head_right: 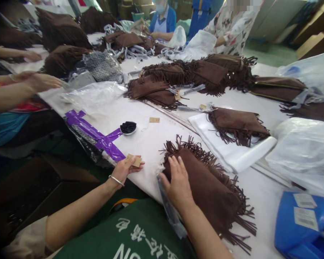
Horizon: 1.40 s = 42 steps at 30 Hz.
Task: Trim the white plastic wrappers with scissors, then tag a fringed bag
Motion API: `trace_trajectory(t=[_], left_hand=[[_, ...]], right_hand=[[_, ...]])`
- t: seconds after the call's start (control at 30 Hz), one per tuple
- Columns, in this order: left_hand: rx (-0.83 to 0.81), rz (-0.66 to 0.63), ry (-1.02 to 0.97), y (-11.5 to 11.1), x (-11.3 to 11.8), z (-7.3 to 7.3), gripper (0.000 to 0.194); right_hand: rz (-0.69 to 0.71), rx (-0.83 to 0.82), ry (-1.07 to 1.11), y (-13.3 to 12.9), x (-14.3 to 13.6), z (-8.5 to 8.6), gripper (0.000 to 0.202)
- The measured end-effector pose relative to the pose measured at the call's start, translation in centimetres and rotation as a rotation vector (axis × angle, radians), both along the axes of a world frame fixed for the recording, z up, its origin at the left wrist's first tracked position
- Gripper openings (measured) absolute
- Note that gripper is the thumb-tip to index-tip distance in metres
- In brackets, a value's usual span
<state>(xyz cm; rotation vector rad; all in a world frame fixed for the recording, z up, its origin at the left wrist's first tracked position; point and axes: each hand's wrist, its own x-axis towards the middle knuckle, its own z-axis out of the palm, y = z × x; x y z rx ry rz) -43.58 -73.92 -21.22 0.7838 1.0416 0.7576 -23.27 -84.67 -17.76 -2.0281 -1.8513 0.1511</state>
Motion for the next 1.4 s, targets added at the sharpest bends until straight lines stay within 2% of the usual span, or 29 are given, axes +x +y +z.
trace_trajectory(t=[0.1, 0.23, 0.3, 0.4, 0.47, 0.53, 0.6, 0.63, 0.7, 0.77, 0.83, 0.93, 1.03, 1.13, 1.27, 1.4], left_hand=[[0.048, -0.017, 0.061, 0.1, -0.2, 0.5, 0.041], [0.356, -0.176, 0.188, 0.2, 1.0, 2.5, 0.038], [0.519, -0.283, 0.198, -0.4, 3.1, 3.9, 0.033], [0.682, -0.462, 0.118, -2.0, 7.8, 5.3, 0.035], [0.747, -0.625, 0.078, -3.2, 10.5, 5.6, 0.042], [0.789, -0.755, 0.075, -3.8, 11.7, 5.4, 0.044], [0.812, -0.743, 0.100, -3.4, 11.4, 5.1, 0.040], [0.805, -0.678, 0.133, -2.8, 10.7, 4.8, 0.035], [0.741, -0.520, 0.238, -1.4, 8.8, 4.3, 0.024], [0.579, -0.438, 0.333, -0.2, 6.8, 3.6, 0.021], [0.311, -0.445, 0.337, 0.1, 5.2, 2.9, 0.030], [-0.097, -0.482, 0.159, -0.7, 4.7, 2.0, 0.045], [-0.295, -0.478, -0.077, -1.9, 6.3, 1.4, 0.051], [-0.342, -0.442, -0.224, -2.8, 9.0, 0.9, 0.039], [-0.331, -0.334, -0.253, -3.1, 12.1, 0.3, 0.033], [-0.393, -0.217, -0.271, -2.4, 13.4, 0.2, 0.031]], right_hand=[[0.133, -0.119, -0.151, -2.8, -2.1, -0.8, 0.068], [0.188, -0.129, -0.285, -4.4, -1.1, -2.0, 0.065], [0.209, -0.106, -0.310, -4.9, -0.2, -2.3, 0.064], [0.192, -0.049, -0.326, -6.1, 0.3, -2.6, 0.062], [0.150, -0.010, -0.328, -7.0, 0.2, -2.8, 0.059], [0.086, 0.018, -0.320, -7.9, 0.1, -2.7, 0.058], [0.034, 0.020, -0.311, -8.4, 0.2, -2.4, 0.059], [0.016, 0.017, -0.306, -8.5, 0.3, -2.2, 0.059], [0.005, -0.002, -0.289, -8.6, 0.8, -1.7, 0.060], [0.015, -0.011, -0.252, -8.5, 1.6, -1.5, 0.060], [0.044, 0.015, -0.195, -8.4, 2.6, -1.5, 0.059], [0.109, 0.083, -0.089, -8.7, 4.1, -1.5, 0.061], [0.166, 0.096, 0.016, -9.5, 5.1, -1.2, 0.062], [0.199, 0.105, 0.069, -10.4, 5.2, -0.8, 0.061], [0.205, 0.164, 0.091, -11.3, 4.9, -0.8, 0.061], [0.183, 0.177, 0.118, -11.7, 4.7, -0.8, 0.063]])
